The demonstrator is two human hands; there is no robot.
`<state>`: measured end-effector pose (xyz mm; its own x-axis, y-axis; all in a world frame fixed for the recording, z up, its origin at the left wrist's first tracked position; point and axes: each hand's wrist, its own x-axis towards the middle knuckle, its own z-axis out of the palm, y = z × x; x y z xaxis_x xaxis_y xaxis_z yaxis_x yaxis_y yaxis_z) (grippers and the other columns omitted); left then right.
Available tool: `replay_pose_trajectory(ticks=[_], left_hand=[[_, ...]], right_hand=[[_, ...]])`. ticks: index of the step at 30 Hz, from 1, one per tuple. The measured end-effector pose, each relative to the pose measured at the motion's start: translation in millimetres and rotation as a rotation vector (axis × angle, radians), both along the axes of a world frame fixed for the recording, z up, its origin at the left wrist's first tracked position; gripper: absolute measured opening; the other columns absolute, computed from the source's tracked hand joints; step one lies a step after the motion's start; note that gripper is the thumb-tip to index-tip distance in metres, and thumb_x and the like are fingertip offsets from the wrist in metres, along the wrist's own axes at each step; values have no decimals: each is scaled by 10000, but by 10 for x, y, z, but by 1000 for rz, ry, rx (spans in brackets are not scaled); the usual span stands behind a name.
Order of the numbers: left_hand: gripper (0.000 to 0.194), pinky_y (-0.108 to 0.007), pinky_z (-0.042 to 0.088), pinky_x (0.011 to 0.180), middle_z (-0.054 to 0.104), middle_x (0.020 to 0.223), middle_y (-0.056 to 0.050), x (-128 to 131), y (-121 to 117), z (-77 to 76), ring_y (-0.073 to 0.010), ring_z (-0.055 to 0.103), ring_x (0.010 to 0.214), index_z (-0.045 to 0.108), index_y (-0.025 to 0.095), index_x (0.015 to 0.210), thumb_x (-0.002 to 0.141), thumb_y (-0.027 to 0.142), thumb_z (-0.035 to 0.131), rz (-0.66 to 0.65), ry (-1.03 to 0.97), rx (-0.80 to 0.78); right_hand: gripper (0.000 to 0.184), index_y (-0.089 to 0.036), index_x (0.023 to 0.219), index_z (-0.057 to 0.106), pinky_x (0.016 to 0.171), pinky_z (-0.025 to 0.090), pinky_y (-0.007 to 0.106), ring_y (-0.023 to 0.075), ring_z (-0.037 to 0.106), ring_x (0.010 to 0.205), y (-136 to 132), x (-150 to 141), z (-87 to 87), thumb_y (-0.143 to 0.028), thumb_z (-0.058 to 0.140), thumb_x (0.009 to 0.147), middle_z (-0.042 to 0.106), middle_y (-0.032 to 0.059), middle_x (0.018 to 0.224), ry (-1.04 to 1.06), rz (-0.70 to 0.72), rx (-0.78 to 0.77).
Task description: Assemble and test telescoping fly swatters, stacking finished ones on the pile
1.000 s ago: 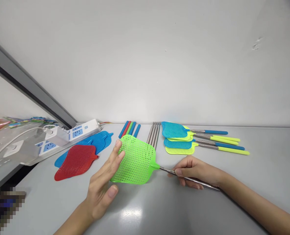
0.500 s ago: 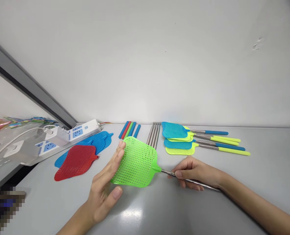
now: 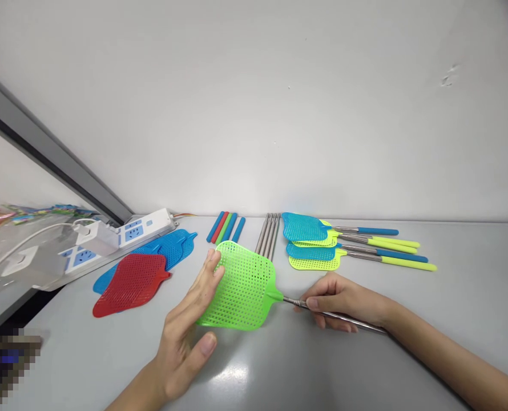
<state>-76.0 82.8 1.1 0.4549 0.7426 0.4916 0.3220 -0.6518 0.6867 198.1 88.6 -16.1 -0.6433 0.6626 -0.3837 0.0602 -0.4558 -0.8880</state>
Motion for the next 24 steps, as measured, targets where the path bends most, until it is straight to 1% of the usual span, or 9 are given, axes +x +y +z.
replay_pose_trajectory(ticks=[5,11,15,18,20,22,24], left_hand=[[510,-482,124,1011,160,1383,-3,11,-9,-25,-270,89,1255,291,234,1276,781,325,374,21,12,-15],[460,-432,118,1034,225,1364,14,45,-10,-26,-236,148,1250,352,251,1243,785,225,397,154,-35,-59],[430,-416,128,1039,226,1363,36,76,-5,-21,-228,181,1243,393,275,1214,789,212,410,227,-92,-106],[393,-412,98,1044,255,1351,44,91,21,-27,-219,162,1249,430,280,1186,795,237,408,277,-193,-188],[380,-411,96,1042,284,1340,39,93,53,-24,-217,160,1250,439,276,1178,802,257,395,310,-270,-271],[382,-406,157,1029,310,1329,22,84,91,-13,-223,215,1233,425,263,1189,810,280,372,319,-357,-384],[402,-394,260,989,368,1296,-9,66,123,-5,-232,304,1193,390,247,1212,818,308,344,290,-425,-522]], right_hand=[[276,-97,785,626,255,200,147,10,359,286,4,-5,5,-352,544,718,537,-14,533,-12,-2,-7],[263,-106,766,624,255,209,141,10,359,287,0,-10,1,-352,541,722,539,-15,529,-20,-9,6],[264,-106,761,625,254,203,143,10,353,281,2,-19,-2,-354,544,718,539,-18,517,-27,-15,7],[278,-112,813,631,250,197,143,9,350,276,3,-21,0,-357,546,715,541,-19,520,-26,-23,-1],[286,-115,836,632,251,206,141,9,352,279,4,-18,1,-360,542,717,539,-18,520,-34,-20,-1],[291,-116,838,632,256,224,140,10,356,286,3,-15,4,-364,539,719,537,-17,526,-52,-4,5],[296,-115,831,630,261,243,140,12,361,293,0,-13,9,-372,534,720,533,-17,529,-86,29,25]])
